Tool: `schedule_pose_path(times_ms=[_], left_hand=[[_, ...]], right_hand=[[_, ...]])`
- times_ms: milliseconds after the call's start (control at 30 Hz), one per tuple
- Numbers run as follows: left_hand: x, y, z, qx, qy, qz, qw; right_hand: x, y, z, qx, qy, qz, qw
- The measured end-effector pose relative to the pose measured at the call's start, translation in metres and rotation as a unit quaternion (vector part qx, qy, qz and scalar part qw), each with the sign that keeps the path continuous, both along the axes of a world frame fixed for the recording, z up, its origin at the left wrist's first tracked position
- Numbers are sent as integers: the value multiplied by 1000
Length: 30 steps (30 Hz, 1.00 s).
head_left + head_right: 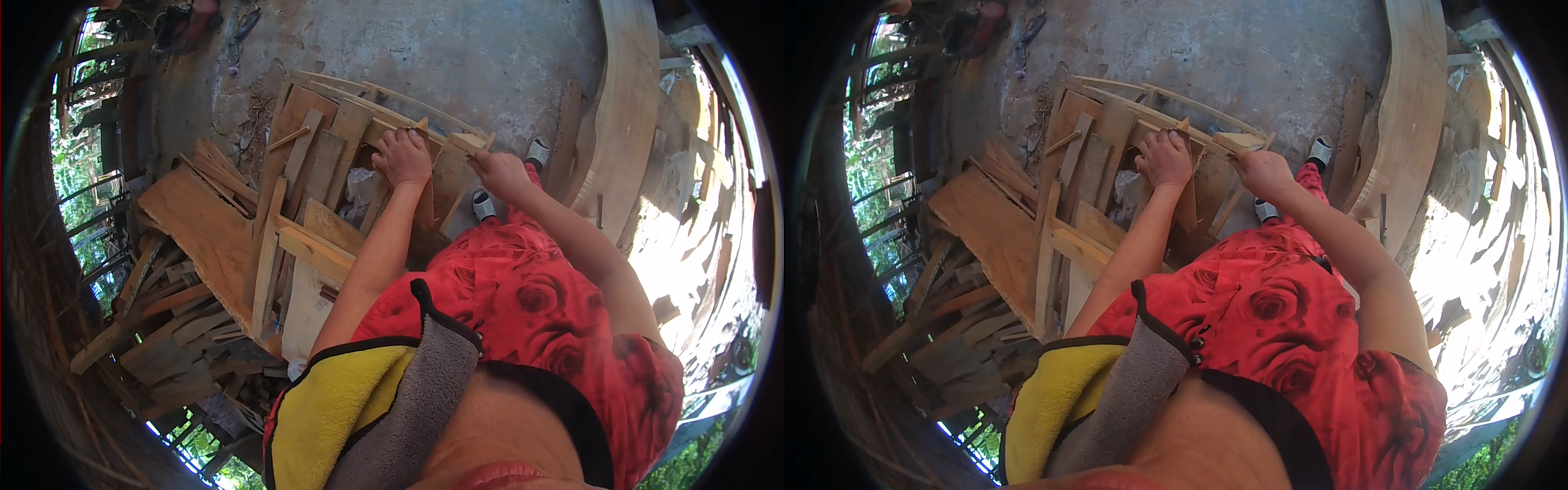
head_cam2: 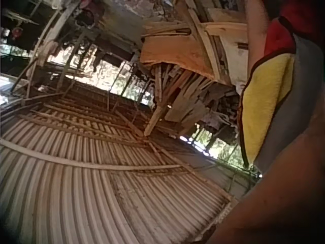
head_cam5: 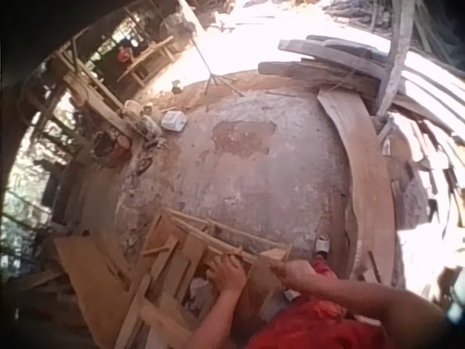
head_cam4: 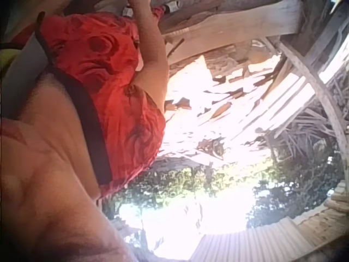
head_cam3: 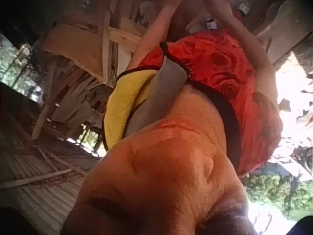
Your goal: The person holds a triangular wooden piece on a workbench and cuts along its edge using a saw blade.
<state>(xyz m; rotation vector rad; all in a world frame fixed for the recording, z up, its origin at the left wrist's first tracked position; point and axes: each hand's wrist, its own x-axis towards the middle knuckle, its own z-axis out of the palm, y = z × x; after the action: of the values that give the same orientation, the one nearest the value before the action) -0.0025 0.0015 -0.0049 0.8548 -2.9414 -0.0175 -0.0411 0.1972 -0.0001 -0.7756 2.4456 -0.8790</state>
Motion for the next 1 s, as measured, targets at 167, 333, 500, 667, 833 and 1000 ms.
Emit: schedule_pose_path(times_ms=[167, 333, 500, 667, 833, 1000], left_hand=[[2, -3, 1, -18, -2, -2, 1000], [-3, 3, 0, -12, 5, -16, 1000], [-2, 2, -1, -12, 7, -13, 1000], [1, -2, -2, -7, -4, 1, 1000], [1, -1, 0, -3, 3, -7, 1000], [-3, 4, -2, -10, -4, -18, 1000]], right_hand=[[19, 52, -2, 37, -24, 11, 999], [-10, -12, -9, 1, 8, 16, 1000], [-21, -50, -4, 4, -16, 38, 999], [13, 26, -9, 11, -11, 6, 1000], [22, 57, -1, 23, -23, -4, 999], [-17, -28, -12, -25, -4, 9, 1000]])
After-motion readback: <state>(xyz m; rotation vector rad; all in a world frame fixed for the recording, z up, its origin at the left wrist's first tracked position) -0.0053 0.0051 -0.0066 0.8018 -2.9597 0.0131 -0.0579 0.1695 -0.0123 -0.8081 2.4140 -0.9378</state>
